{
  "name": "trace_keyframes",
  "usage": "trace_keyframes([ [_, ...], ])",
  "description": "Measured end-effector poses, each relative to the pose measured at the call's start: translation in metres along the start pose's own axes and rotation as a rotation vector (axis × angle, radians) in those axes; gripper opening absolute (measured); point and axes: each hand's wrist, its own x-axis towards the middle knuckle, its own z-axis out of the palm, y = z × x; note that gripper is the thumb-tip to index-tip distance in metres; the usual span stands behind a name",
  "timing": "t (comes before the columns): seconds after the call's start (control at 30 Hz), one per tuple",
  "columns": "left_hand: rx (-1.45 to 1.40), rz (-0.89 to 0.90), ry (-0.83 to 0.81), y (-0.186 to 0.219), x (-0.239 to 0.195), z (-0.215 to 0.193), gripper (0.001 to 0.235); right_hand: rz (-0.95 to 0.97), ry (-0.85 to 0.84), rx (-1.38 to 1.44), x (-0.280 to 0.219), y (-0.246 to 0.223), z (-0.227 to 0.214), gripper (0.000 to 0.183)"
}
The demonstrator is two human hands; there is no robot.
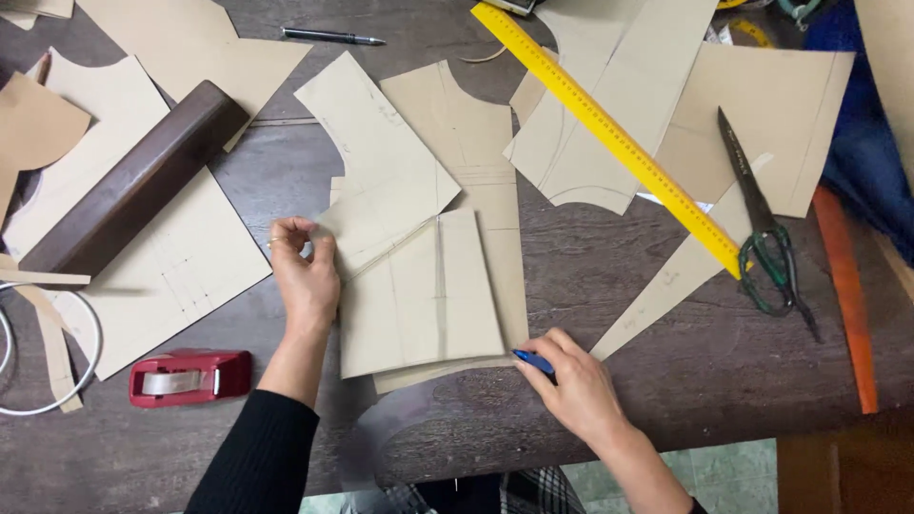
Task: The person tapes a strip of paper onto a cardboard pattern piece, then uses a ruler and pen to draw straight lines and mark measurements on the pattern. The person handles multiple pattern pieces and tools on a cluttered work surface.
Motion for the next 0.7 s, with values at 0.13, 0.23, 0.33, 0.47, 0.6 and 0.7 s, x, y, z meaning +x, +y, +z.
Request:
trace_keyframes([
  [0.13,-0.043,0.057,-0.029,-0.015,-0.009,0.004,0.016,0.047,-0.001,-0.025,-0.015,0.0,0.011,0.02],
  [0.23,-0.1,0.005,-0.061,-0.018,-0.022,0.003,0.013,0.116,0.02,0.089,-0.02,0.0,0.015,0.03],
  [0.33,-0.142,-0.031,-0.056,-0.026,-0.033,0.0,0.013,0.331,0.085,0.275,-0.014,-0.007,0.01,0.026],
  [0.47,-0.118,-0.073,-0.003,-0.048,-0.034,0.001,0.023,0.387,0.354,0.502,0.003,-0.002,0.018,0.021],
  [0.6,-0.1,-0.045,0.053,-0.035,-0.04,0.013,0.02,0.533,0.352,0.704,0.019,-0.028,0.009,0.025],
  [0.7,-0.038,-0.008,0.082,-0.03,-0.043,0.027,0.021,0.522,0.339,0.761,0.033,-0.008,0.017,0.025],
])
